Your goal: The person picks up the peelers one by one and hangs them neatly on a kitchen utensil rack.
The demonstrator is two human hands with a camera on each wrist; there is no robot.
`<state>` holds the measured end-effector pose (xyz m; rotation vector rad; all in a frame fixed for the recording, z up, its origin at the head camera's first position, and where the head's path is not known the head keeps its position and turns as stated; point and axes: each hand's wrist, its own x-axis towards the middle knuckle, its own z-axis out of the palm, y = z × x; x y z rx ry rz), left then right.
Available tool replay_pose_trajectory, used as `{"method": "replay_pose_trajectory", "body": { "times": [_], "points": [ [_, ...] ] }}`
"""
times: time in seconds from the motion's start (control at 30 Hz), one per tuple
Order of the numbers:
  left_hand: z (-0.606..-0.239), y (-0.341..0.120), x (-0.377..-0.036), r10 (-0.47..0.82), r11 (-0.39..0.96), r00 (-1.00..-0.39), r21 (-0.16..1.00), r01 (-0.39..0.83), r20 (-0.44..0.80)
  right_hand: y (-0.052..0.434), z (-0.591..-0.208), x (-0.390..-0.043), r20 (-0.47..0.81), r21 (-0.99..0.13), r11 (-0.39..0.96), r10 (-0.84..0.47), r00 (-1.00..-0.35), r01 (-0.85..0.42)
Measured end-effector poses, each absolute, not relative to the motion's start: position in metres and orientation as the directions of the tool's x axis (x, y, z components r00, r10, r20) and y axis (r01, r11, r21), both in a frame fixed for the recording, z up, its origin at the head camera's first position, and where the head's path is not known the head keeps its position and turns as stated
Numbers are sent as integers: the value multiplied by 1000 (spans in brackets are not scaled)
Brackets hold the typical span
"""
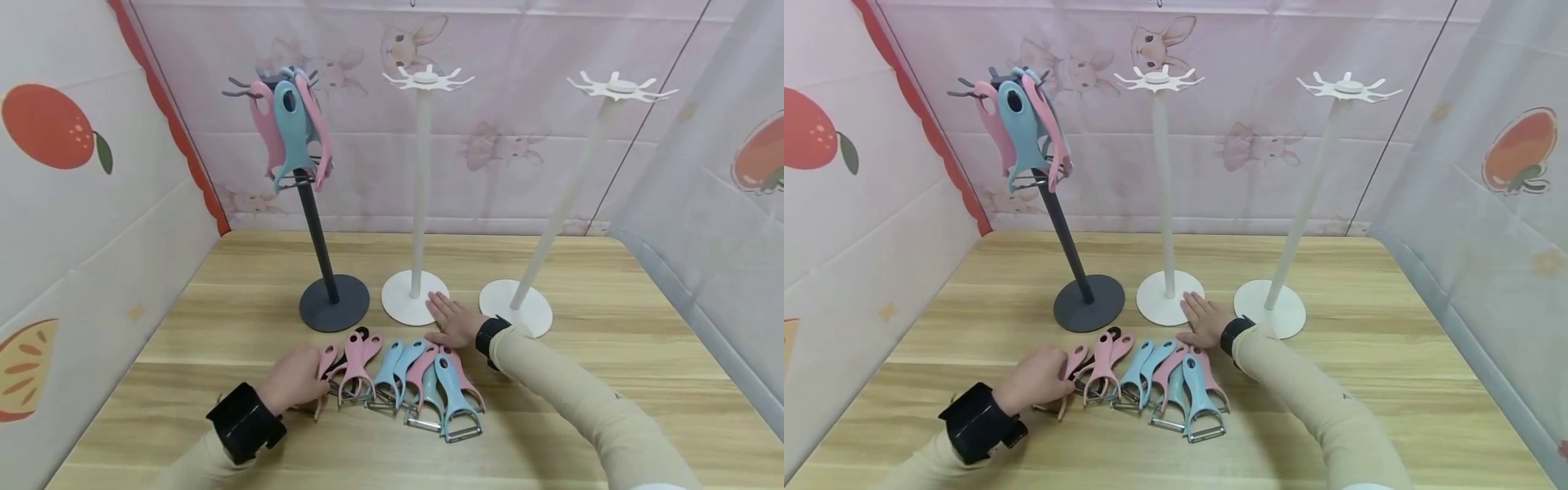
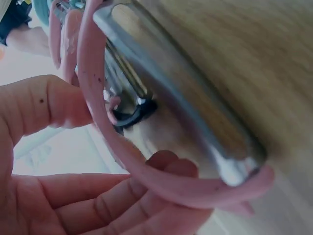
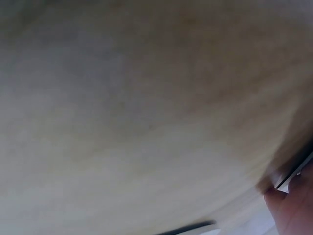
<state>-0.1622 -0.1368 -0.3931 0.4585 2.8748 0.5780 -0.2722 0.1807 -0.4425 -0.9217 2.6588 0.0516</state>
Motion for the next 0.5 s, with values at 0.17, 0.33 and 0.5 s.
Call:
{"method": "replay_pose_trajectory", "body": {
  "times": [0.17, 0.33, 0.5],
  "points": [
    [-377, -139, -155, 290, 870, -957, 423, 255, -20, 180, -437, -267, -314, -70, 796, -589, -744, -601],
    [-363, -130, -155, 315, 842, -943, 425, 331, 109, 180, -435, -265, -311, -74, 801, -584, -750, -594],
    [-355, -112, -163, 359, 782, -890, 430, 451, 281, 179, -437, -266, -320, -91, 803, -584, -746, -590]
  ]
}}
